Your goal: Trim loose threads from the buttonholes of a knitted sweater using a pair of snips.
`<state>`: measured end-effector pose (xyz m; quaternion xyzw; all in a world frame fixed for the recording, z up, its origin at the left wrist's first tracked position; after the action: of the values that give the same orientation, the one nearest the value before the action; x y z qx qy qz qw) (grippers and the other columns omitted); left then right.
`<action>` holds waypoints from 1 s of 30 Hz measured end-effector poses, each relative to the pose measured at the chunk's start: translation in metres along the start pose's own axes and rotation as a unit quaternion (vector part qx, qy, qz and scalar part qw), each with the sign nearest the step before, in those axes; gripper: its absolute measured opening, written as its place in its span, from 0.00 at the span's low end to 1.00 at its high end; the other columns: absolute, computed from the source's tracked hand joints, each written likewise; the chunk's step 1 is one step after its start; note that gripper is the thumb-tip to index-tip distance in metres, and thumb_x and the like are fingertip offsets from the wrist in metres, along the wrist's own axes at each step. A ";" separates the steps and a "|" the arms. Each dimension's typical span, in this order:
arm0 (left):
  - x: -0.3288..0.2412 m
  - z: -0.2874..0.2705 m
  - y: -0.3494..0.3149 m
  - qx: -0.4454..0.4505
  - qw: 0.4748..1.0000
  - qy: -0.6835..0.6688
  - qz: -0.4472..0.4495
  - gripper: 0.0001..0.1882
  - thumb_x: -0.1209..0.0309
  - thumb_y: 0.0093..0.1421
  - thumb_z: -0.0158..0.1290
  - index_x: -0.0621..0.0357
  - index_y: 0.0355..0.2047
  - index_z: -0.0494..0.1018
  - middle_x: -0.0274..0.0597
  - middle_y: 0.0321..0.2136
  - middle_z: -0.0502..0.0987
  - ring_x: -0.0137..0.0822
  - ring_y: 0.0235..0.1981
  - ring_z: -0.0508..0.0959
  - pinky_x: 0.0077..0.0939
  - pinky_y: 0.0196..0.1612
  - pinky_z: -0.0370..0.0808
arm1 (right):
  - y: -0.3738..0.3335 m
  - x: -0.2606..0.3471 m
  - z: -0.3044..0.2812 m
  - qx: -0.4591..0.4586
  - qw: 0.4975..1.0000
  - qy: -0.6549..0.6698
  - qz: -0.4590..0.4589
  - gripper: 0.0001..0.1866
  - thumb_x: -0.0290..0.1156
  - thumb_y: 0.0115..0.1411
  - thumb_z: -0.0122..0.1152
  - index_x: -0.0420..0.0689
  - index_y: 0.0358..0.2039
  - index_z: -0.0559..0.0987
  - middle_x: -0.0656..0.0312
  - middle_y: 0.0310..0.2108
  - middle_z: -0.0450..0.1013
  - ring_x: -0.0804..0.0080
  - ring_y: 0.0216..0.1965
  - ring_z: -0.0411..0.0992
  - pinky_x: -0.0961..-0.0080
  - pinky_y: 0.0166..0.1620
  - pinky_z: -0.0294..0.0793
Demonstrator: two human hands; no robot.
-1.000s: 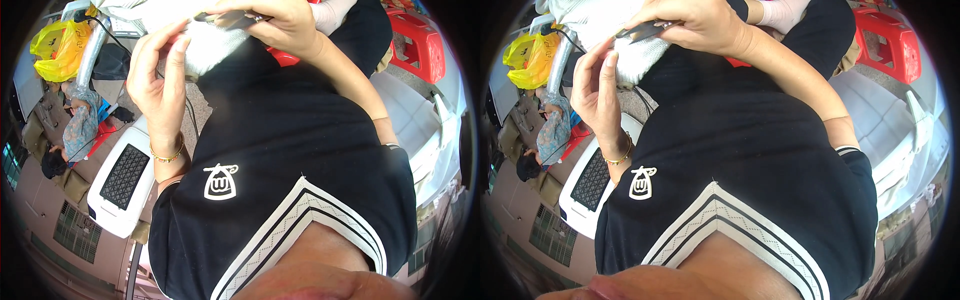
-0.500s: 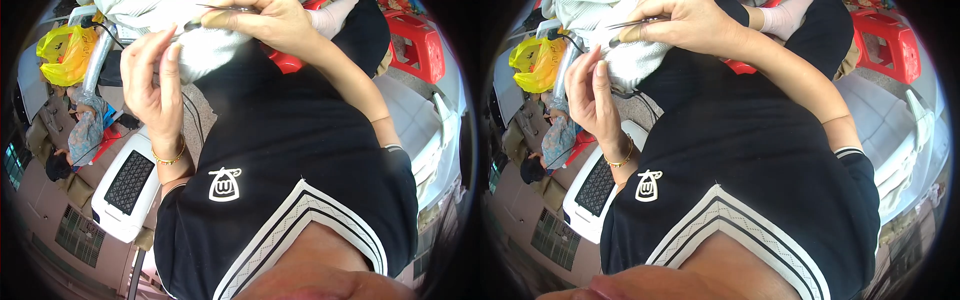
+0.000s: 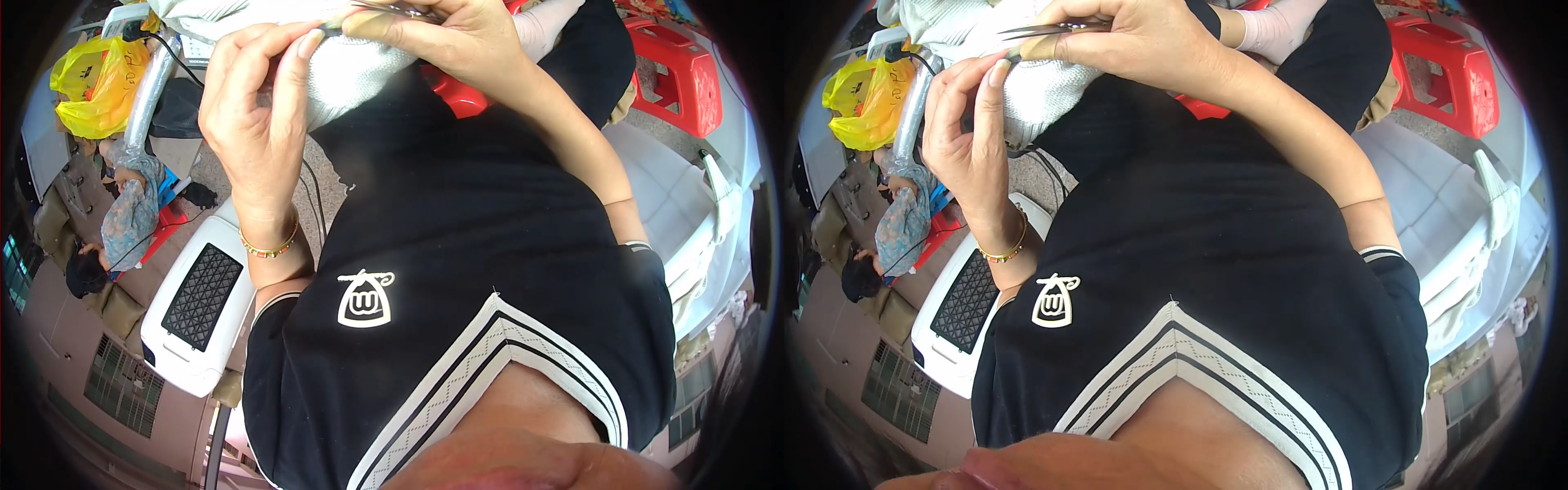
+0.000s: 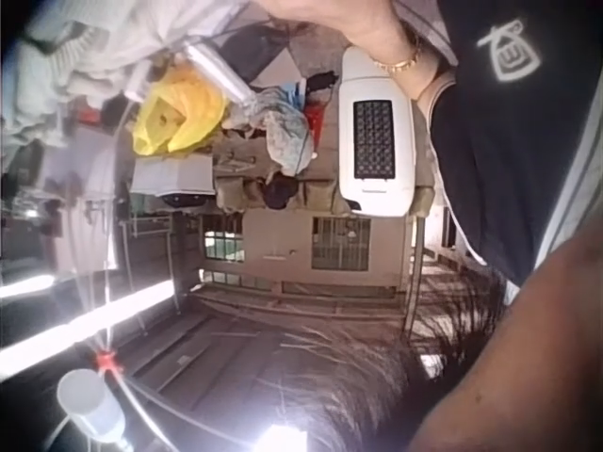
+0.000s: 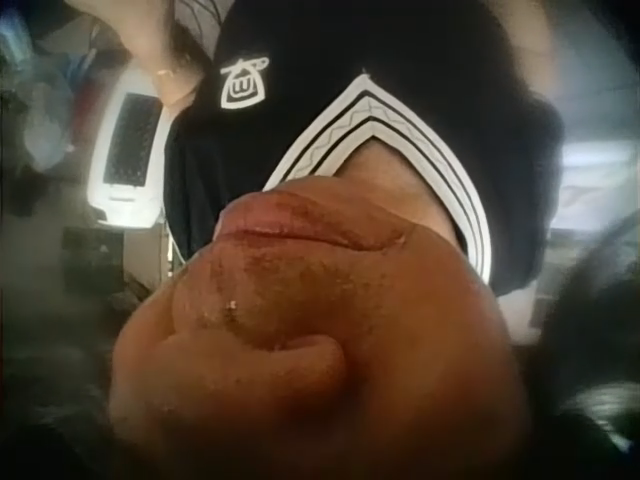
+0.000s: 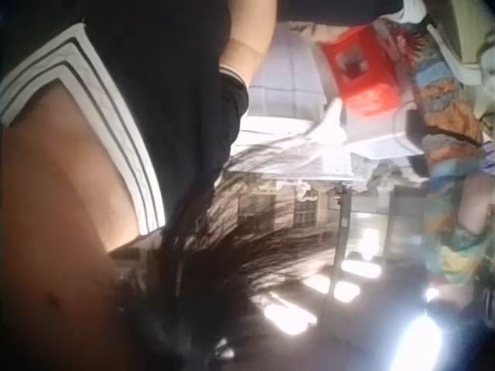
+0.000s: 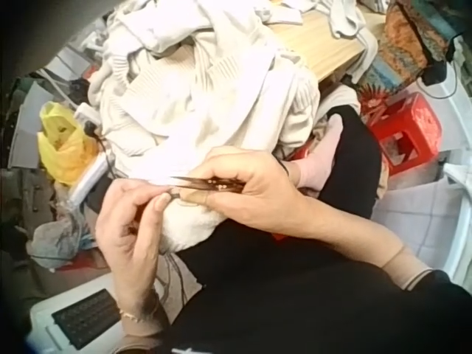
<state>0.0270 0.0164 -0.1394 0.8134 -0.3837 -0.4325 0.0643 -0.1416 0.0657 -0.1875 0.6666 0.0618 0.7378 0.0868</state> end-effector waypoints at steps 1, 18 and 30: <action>0.000 0.001 0.000 -0.003 1.000 0.003 0.001 0.07 0.79 0.58 0.62 0.61 0.38 0.81 0.37 0.32 0.77 0.26 0.31 0.75 0.17 0.35 0.72 | -0.001 0.000 0.001 0.002 1.000 0.000 0.001 0.08 0.22 0.60 0.67 0.34 0.40 0.82 0.67 0.30 0.74 0.87 0.29 0.68 0.87 0.30 0.66; 0.000 0.003 0.000 -0.009 1.000 0.018 -0.021 0.05 0.78 0.58 0.62 0.62 0.36 0.80 0.37 0.31 0.77 0.26 0.30 0.74 0.18 0.33 0.71 | -0.017 0.035 -0.014 -0.040 0.913 -0.295 -0.278 0.23 0.31 0.52 0.71 0.39 0.49 0.78 0.57 0.33 0.72 0.61 0.30 0.74 0.71 0.33 0.74; -0.003 0.004 0.000 -0.012 0.999 0.024 -0.017 0.06 0.79 0.58 0.62 0.62 0.36 0.80 0.39 0.31 0.77 0.30 0.31 0.76 0.20 0.35 0.72 | -0.018 0.028 -0.009 -0.059 0.803 -0.467 -0.366 0.23 0.34 0.52 0.69 0.41 0.48 0.79 0.61 0.32 0.71 0.66 0.30 0.73 0.73 0.32 0.73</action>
<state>0.0227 0.0190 -0.1397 0.8292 -0.3627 -0.4184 0.0757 -0.1526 0.0897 -0.1646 0.8519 0.2097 0.2535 0.4074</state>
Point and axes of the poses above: each hand's wrist, its own y-axis towards the middle knuckle, its own z-axis out of the palm, x = y × z, the point moved 4 cm from there along y, towards the middle knuckle
